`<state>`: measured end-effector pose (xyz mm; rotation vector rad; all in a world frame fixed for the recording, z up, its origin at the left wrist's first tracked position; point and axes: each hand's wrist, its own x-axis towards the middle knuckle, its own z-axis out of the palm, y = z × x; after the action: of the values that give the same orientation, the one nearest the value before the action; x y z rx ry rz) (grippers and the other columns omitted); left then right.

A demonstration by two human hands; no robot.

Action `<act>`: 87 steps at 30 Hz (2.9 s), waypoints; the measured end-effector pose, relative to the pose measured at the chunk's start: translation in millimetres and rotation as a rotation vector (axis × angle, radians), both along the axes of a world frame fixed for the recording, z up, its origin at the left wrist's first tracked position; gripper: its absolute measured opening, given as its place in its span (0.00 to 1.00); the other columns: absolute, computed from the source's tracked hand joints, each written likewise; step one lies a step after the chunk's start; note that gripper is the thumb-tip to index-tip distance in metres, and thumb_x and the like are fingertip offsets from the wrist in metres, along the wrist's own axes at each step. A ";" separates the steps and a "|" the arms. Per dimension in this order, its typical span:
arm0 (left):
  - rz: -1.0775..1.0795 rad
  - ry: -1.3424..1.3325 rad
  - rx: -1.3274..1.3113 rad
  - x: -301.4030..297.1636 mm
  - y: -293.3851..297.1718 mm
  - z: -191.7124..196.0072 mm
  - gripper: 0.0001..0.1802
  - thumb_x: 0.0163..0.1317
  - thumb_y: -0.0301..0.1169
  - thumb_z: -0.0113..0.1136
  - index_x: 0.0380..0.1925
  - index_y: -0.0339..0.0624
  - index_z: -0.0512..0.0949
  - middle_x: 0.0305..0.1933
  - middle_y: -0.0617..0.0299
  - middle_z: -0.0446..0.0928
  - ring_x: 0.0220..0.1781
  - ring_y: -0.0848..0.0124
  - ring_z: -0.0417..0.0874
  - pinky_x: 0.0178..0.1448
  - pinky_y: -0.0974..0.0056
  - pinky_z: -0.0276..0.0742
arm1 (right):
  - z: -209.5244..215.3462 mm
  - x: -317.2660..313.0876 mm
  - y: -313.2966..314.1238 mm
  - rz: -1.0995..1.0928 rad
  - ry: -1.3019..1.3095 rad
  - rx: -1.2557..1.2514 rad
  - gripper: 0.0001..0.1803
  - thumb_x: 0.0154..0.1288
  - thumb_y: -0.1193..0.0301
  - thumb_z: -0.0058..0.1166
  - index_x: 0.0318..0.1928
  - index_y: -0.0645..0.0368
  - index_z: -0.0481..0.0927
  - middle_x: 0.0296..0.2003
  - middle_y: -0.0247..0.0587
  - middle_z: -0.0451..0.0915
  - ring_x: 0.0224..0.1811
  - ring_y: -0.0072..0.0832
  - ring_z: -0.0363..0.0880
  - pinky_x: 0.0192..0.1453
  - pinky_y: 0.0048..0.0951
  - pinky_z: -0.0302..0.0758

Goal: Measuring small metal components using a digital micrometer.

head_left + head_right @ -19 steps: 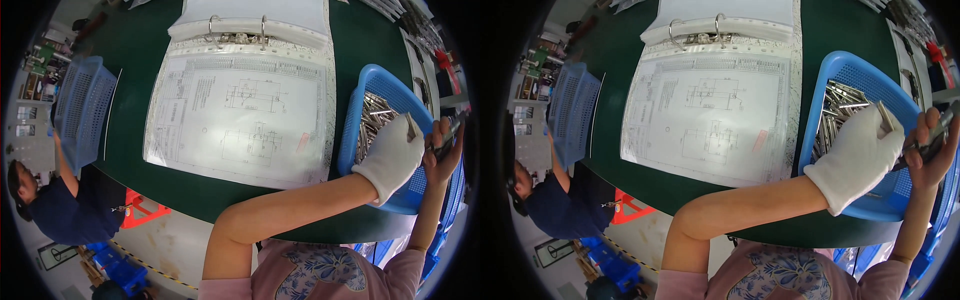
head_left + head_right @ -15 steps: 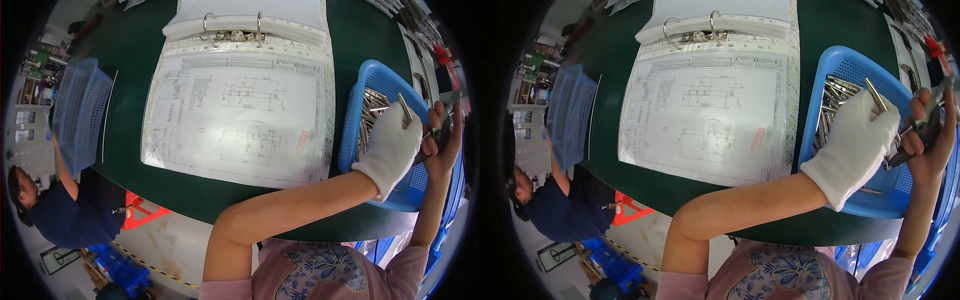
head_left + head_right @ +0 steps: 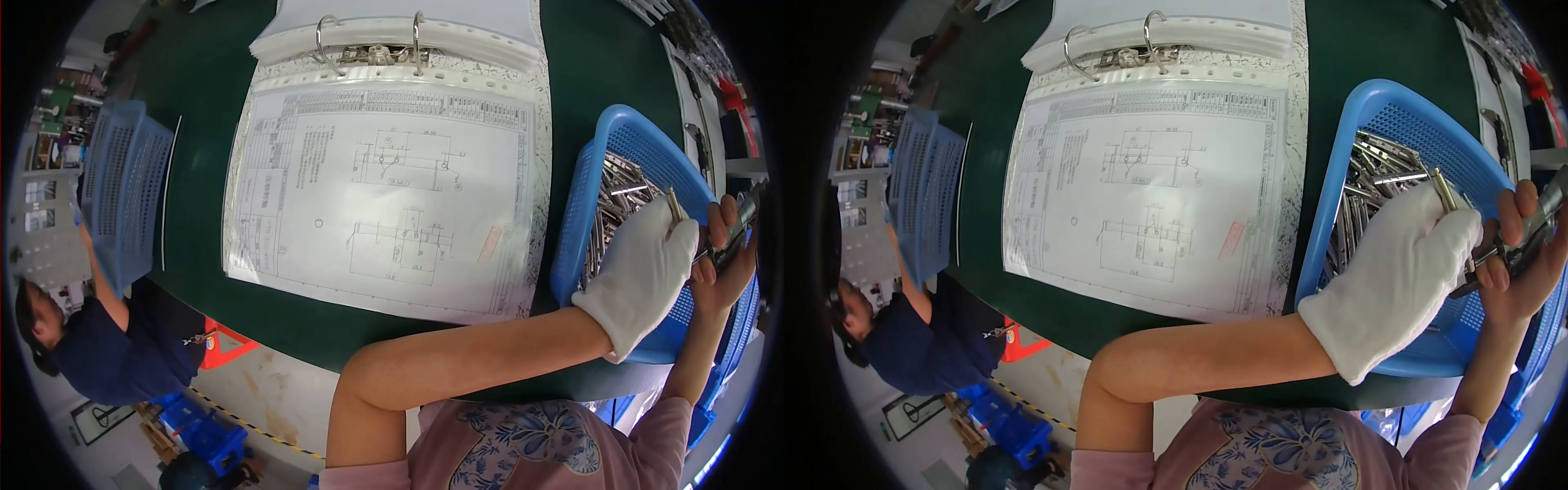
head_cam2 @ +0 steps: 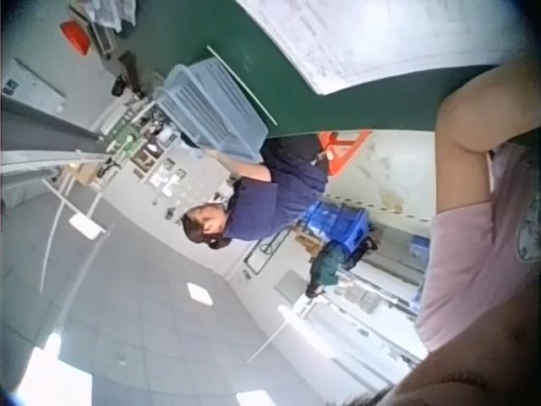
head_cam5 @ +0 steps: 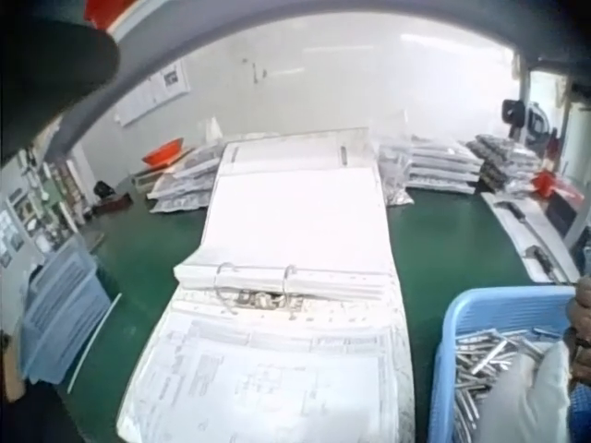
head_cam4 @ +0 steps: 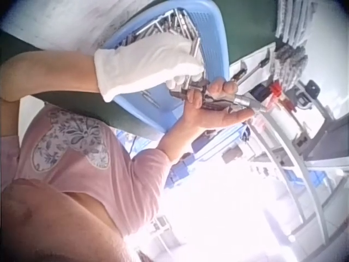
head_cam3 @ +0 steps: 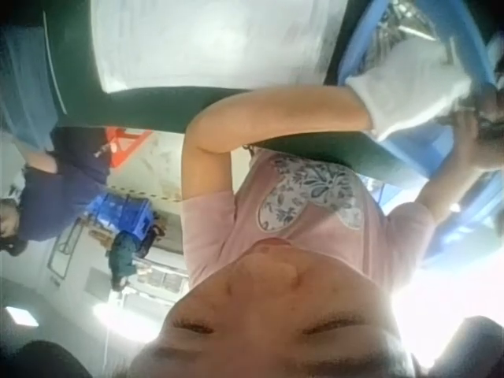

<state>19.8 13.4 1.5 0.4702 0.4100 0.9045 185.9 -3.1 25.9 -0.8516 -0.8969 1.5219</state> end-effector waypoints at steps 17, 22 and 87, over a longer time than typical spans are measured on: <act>-0.007 0.200 0.115 -0.7 -0.3 -5.3 0.08 0.58 0.29 0.46 0.28 0.34 0.69 0.23 0.55 0.72 0.25 0.67 0.74 0.30 0.67 0.68 | -1.0 2.9 1.3 -0.019 -0.063 -0.010 0.20 0.68 0.54 0.23 0.35 0.59 0.60 0.23 0.39 0.67 0.07 0.23 0.61 0.08 0.20 0.61; -0.007 0.047 0.050 -11.1 2.8 3.3 0.09 0.60 0.32 0.46 0.28 0.38 0.70 0.21 0.66 0.67 0.21 0.79 0.68 0.27 0.75 0.65 | 5.8 0.8 -1.8 -0.059 -0.052 0.036 0.22 0.68 0.56 0.20 0.40 0.61 0.64 0.26 0.39 0.68 0.06 0.22 0.57 0.09 0.19 0.57; -0.195 0.273 0.129 -17.8 0.6 3.4 0.11 0.53 0.35 0.49 0.27 0.38 0.73 0.24 0.63 0.70 0.24 0.76 0.71 0.32 0.72 0.67 | -65.4 302.8 -194.5 -0.801 -1.967 -0.403 0.13 0.42 0.69 0.51 0.30 0.62 0.69 0.21 0.43 0.70 0.22 0.32 0.68 0.29 0.31 0.66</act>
<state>2.0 14.1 4.9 0.7441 0.5461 0.6816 488.6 -197.6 -39.5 -2.6574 -1.1811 -0.3110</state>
